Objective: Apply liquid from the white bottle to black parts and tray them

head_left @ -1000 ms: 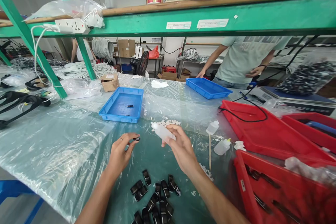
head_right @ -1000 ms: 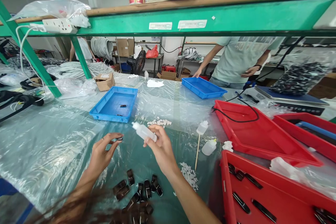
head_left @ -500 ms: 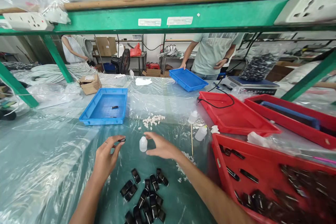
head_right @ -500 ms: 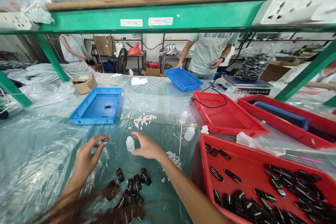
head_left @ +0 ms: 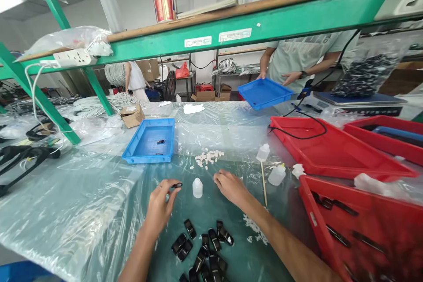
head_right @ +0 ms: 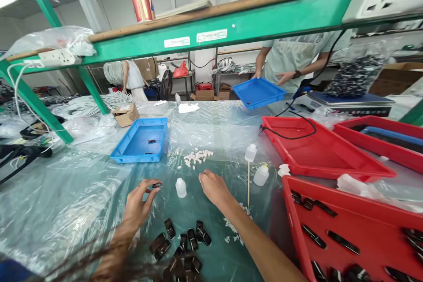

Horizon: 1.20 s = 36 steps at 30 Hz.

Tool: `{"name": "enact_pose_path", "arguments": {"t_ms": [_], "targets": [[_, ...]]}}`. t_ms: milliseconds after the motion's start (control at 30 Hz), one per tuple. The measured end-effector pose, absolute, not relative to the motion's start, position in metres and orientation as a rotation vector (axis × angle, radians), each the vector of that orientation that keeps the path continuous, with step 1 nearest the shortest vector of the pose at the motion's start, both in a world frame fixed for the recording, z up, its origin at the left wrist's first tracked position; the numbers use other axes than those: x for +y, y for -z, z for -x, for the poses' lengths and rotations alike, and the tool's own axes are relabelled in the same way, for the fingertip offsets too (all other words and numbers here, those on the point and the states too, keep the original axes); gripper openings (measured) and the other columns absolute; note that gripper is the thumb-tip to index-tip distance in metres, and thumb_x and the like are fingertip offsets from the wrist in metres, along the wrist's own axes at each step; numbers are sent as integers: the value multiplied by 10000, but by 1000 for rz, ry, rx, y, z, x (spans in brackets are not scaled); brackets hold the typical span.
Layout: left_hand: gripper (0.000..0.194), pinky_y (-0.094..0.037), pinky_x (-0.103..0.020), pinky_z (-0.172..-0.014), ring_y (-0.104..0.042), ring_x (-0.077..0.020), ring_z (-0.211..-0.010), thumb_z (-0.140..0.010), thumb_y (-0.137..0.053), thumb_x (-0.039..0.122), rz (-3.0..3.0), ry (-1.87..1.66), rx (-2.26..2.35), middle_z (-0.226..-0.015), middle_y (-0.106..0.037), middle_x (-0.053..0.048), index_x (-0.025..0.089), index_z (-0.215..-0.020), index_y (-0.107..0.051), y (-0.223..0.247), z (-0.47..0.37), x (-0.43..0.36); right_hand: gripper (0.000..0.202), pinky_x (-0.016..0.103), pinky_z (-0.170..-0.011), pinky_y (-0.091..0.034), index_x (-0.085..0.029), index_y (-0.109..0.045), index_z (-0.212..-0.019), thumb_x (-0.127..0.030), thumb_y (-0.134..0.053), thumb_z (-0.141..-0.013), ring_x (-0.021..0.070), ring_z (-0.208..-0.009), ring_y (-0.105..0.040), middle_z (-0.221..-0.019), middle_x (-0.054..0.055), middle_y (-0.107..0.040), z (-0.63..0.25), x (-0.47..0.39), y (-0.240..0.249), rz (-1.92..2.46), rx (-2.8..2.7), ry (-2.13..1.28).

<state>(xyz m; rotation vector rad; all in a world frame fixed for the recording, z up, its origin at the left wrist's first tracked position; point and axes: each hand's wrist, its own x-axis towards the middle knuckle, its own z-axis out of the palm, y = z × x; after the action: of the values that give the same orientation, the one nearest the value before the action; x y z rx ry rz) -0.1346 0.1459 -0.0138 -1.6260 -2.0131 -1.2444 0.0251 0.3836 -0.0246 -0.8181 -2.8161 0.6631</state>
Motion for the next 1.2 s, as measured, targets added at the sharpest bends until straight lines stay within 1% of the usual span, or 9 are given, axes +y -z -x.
{"name": "enact_pose_path", "arguments": {"t_ms": [67, 167, 267, 433, 567, 733, 933, 1067, 1200], "targets": [[131, -680, -336, -752, -839, -225, -824, -1107, -634, 286, 1630, 1266, -2026, -1048, -877, -49, 311, -1198, -725, 13, 131, 147, 144, 348, -805, -645, -217, -760, -1029, -191, -629, -1082, 208, -889, -781, -1050, 91, -806, -29, 373, 10, 649, -2725, -801], [139, -677, -346, -751, -819, -223, -797, -1115, -618, 320, 1647, 1324, -2031, -1020, -865, -50, 299, -1183, -737, 13, 126, 148, 172, 355, -867, -659, -267, -748, -1136, -290, -579, -1118, 221, -969, -798, -1092, 67, -821, -36, 349, -13, 384, -2564, -967], [148, -670, -341, -752, -802, -217, -796, -1114, -622, 326, 1663, 1384, -2020, -994, -853, -49, 287, -1189, -743, 14, 122, 150, 182, 355, -903, -659, -280, -750, -1115, -350, -582, -1127, 201, -950, -781, -1097, 48, -811, -40, 324, -27, 218, -2423, -1020], [153, -651, -322, -726, -774, -202, -766, -1110, -639, 355, 1676, 1440, -1985, -936, -823, -26, 286, -1190, -750, 15, 119, 149, 129, 335, -794, -667, -267, -761, -1075, -240, -638, -1103, 192, -871, -784, -1054, 57, -813, -39, 307, -25, -56, -2127, -965], [157, -639, -309, -695, -762, -186, -732, -1105, -645, 352, 1678, 1468, -1997, -922, -825, -8, 295, -1179, -772, 13, 115, 149, 134, 314, -778, -669, -260, -756, -1079, -228, -631, -1117, 173, -868, -786, -1061, 54, -809, -36, 306, -19, -80, -2139, -911], [108, -658, -310, -724, -794, -195, -763, -1060, -706, 343, 1648, 1584, -2013, -896, -848, 4, 294, -1099, -794, 10, 109, 148, 134, 323, -833, -686, -249, -753, -1063, -277, -638, -1126, 167, -924, -785, -1064, 50, -794, -35, 301, -14, -92, -2105, -945], [84, -619, -297, -575, -765, -182, -632, -1038, -736, 326, 1514, 1759, -2138, -815, -852, 18, 274, -1043, -801, 14, 102, 149, 103, 318, -896, -699, -225, -762, -1048, -286, -696, -1099, 153, -951, -791, -1104, 51, -791, -27, 298, -6, -81, -2087, -1016], [97, -667, -341, -641, -805, -205, -691, -1024, -745, 369, 1415, 1914, -2197, -833, -852, 13, 291, -1064, -786, 21, 103, 150, 56, 328, -975, -694, -250, -777, -1067, -290, -738, -1073, 160, -1012, -801, -1149, 50, -801, -23, 300, -4, -2, -2155, -1122], [148, -662, -375, -694, -789, -222, -738, -1014, -758, 425, 1427, 1964, -2242, -860, -831, -2, 297, -1086, -740, 21, 110, 154, 128, 361, -1067, -666, -289, -802, -1164, -289, -697, -1091, 167, -1142, -789, -1276, 50, -791, -30, 310, -18, -32, -2248, -1237]]}}
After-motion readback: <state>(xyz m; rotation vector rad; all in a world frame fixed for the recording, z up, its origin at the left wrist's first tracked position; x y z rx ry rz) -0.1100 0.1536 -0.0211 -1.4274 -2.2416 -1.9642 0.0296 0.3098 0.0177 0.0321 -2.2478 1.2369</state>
